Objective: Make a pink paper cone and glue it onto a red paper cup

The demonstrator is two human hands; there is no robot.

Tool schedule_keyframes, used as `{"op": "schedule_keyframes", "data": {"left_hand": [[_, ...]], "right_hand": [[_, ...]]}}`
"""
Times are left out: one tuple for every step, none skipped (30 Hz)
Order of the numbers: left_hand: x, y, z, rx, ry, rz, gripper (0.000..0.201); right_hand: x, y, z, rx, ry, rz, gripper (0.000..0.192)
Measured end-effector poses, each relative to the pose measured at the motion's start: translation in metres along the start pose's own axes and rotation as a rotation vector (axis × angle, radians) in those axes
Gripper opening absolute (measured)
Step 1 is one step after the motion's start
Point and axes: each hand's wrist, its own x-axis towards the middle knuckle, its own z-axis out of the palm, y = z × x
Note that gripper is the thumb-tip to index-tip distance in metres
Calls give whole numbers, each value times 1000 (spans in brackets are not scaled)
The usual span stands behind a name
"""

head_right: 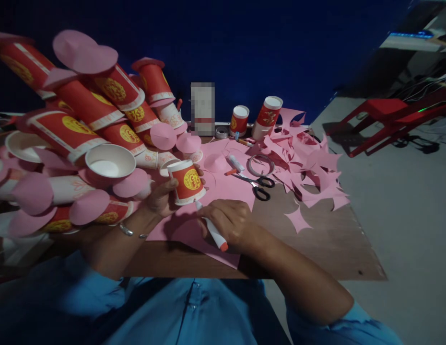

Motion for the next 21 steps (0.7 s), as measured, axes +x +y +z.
{"op": "schedule_keyframes", "data": {"left_hand": [[0, 0, 1, 10, 2, -2, 76], [0, 0, 2, 17, 6, -8, 76], [0, 0, 2, 21, 14, -16, 75], [0, 0, 1, 22, 24, -23, 73], [0, 0, 1, 19, 34, -25, 70], [0, 0, 0, 14, 46, -23, 68], [0, 0, 0, 7, 59, -17, 66], [0, 0, -1, -3, 73, -7, 65], [0, 1, -1, -17, 87, 7, 64], [0, 1, -2, -33, 98, 19, 64], [1, 2, -1, -50, 102, 23, 64], [1, 3, -1, -65, 97, 21, 64], [1, 4, -1, -78, 86, 13, 64], [1, 5, 0, -85, 71, 0, 63], [1, 5, 0, -86, 58, -13, 63], [1, 6, 0, -84, 46, -22, 63], [1, 6, 0, -81, 38, -26, 64], [1, 5, 0, -78, 32, -25, 65], [2, 5, -1, -74, 26, -23, 66], [2, 4, -1, -69, 18, -21, 68], [2, 4, -2, -63, 9, -21, 70]], "right_hand": [[0, 0, 0, -5, -4, -4, 8], [1, 0, 0, -8, -8, -4, 7], [1, -1, 0, -11, -10, -4, 8], [2, -1, 0, -15, -9, -4, 8], [2, -1, 0, -19, -5, -7, 8], [2, -1, -1, -21, 3, -12, 9], [2, -1, -1, -21, 13, -19, 9], [2, -2, -2, -15, 26, -26, 9], [2, -2, -3, -7, 39, -30, 9], [2, -2, -4, 5, 46, -31, 9], [3, -2, -4, 15, 49, -33, 11], [3, -2, -5, 21, 49, -33, 12], [3, -2, -5, 23, 47, -33, 13], [3, -2, -5, 21, 47, -34, 13], [2, -2, -4, 17, 48, -36, 12], [2, -2, -3, 12, 49, -33, 12], [1, -1, -3, 5, 50, -28, 13], [1, -1, -2, -2, 50, -25, 13], [0, -1, -2, -8, 51, -21, 13], [0, -1, -1, -15, 53, -18, 13], [-1, 0, -1, -20, 54, -15, 12]]}}
